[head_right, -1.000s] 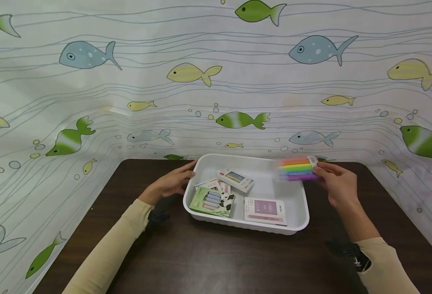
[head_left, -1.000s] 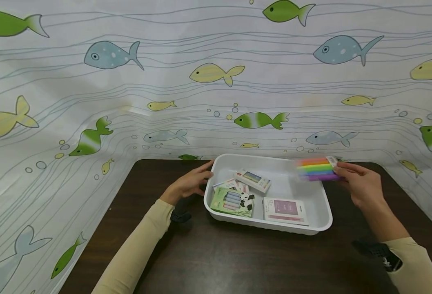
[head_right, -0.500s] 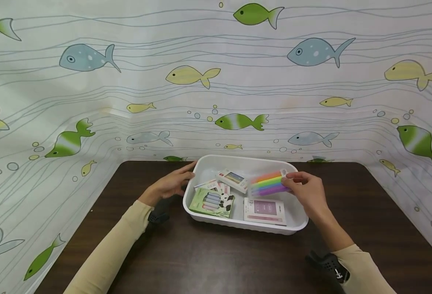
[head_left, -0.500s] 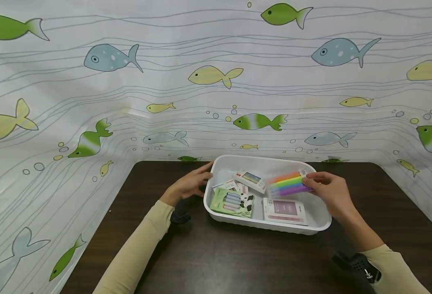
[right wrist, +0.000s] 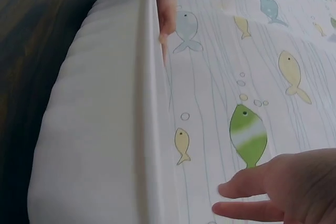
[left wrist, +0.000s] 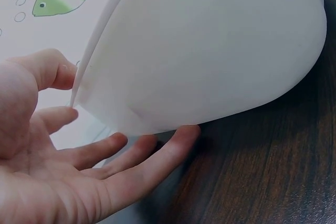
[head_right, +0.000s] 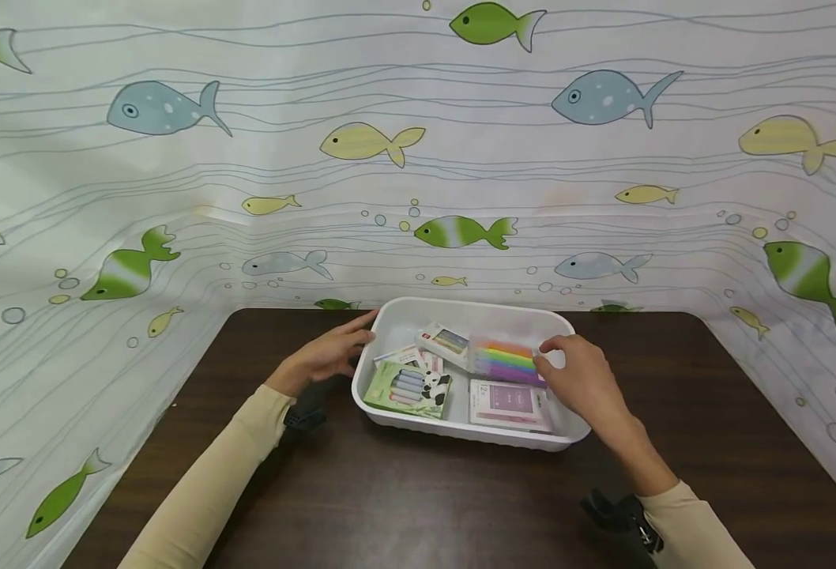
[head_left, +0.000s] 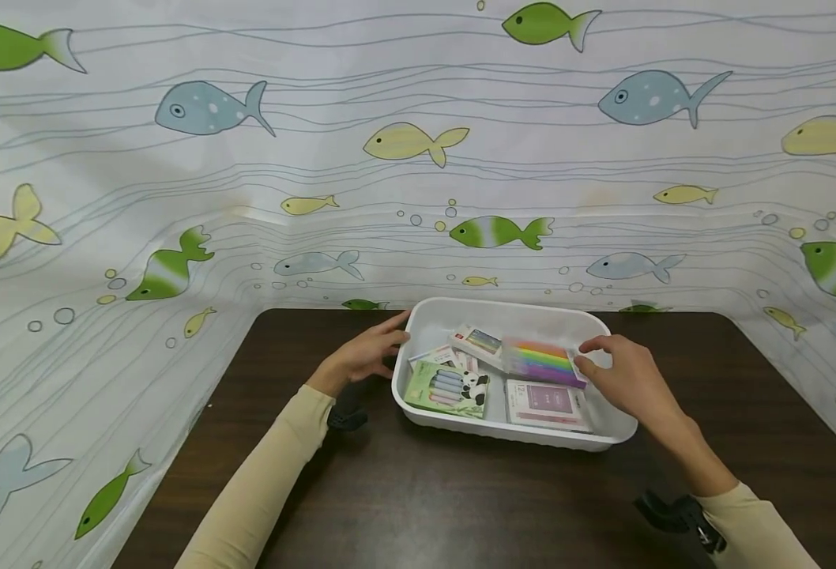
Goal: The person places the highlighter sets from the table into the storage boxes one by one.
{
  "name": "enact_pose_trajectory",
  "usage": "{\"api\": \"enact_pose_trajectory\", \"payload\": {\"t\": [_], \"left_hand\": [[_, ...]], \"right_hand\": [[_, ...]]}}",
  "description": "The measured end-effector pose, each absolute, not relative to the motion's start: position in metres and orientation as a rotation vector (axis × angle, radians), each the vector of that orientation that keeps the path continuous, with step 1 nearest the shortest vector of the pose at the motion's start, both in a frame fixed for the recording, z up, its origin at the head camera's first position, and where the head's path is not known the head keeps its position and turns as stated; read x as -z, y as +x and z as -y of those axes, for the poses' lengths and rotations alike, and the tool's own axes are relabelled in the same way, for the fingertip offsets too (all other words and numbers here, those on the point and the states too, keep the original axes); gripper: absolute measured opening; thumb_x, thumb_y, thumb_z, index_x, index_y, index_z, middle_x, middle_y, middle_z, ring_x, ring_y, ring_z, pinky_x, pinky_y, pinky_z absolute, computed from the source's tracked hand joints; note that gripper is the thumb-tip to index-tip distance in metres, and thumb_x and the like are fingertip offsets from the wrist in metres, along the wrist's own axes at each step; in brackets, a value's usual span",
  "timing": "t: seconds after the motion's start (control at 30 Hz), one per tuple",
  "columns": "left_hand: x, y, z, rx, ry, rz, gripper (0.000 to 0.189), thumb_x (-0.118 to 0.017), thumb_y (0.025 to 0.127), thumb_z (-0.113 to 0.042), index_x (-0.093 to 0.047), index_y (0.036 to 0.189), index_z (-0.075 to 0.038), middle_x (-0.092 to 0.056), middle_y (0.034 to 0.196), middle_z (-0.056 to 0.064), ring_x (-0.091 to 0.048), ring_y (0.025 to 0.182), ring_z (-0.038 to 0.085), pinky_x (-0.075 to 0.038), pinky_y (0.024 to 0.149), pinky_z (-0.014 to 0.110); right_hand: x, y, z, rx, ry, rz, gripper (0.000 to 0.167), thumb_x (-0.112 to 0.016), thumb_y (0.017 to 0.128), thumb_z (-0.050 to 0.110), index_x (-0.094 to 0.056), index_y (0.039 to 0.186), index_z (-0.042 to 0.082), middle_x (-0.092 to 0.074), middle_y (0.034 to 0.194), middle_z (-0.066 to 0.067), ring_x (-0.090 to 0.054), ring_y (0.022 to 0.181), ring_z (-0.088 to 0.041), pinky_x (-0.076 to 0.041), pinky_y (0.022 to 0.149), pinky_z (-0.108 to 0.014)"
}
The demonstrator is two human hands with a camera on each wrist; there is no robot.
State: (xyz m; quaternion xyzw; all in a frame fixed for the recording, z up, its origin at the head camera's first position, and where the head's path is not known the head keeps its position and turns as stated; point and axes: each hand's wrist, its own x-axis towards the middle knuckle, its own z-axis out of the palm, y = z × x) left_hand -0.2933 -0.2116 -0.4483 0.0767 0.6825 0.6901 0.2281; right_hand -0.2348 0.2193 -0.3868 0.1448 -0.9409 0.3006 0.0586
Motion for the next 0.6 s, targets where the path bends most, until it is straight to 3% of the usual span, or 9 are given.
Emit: {"api": "enact_pose_trajectory", "payload": {"t": [0.1, 0.3, 0.6], "left_hand": [[0.449, -0.294, 0.21, -1.9, 0.208, -1.867, 0.062, -0.049, 0.11, -0.024, -0.021, 0.163, -0.038, -0.036, 0.157, 0.016, -0.037, 0.141, 0.044, -0.052, 0.083, 0.065], [0.452, -0.293, 0.208, -1.886, 0.201, -1.881, 0.063, -0.05, 0.109, -0.024, -0.02, 0.163, -0.038, -0.037, 0.155, 0.018, -0.04, 0.138, 0.044, -0.053, 0.082, 0.063], [0.467, -0.283, 0.212, -1.88, 0.174, -1.919, 0.063, -0.048, 0.11, -0.024, -0.019, 0.164, -0.037, -0.037, 0.154, 0.019, -0.043, 0.136, 0.045, -0.052, 0.082, 0.064]], "right_hand": [[0.385, -0.233, -0.223, -0.912, 0.419, 2.807, 0.031, -0.066, 0.101, 0.022, -0.071, 0.118, -0.003, -0.057, 0.132, -0.031, -0.047, 0.125, -0.051, -0.042, 0.093, -0.068], [0.384, -0.229, -0.239, -0.912, 0.363, 2.711, 0.033, -0.063, 0.103, 0.025, -0.071, 0.119, -0.002, -0.06, 0.129, -0.028, -0.057, 0.108, -0.045, -0.049, 0.081, -0.062], [0.376, -0.233, -0.259, -0.965, 0.39, 2.582, 0.042, -0.06, 0.104, 0.036, -0.068, 0.126, 0.001, -0.058, 0.136, -0.023, -0.047, 0.129, -0.049, -0.036, 0.097, -0.069]]}}
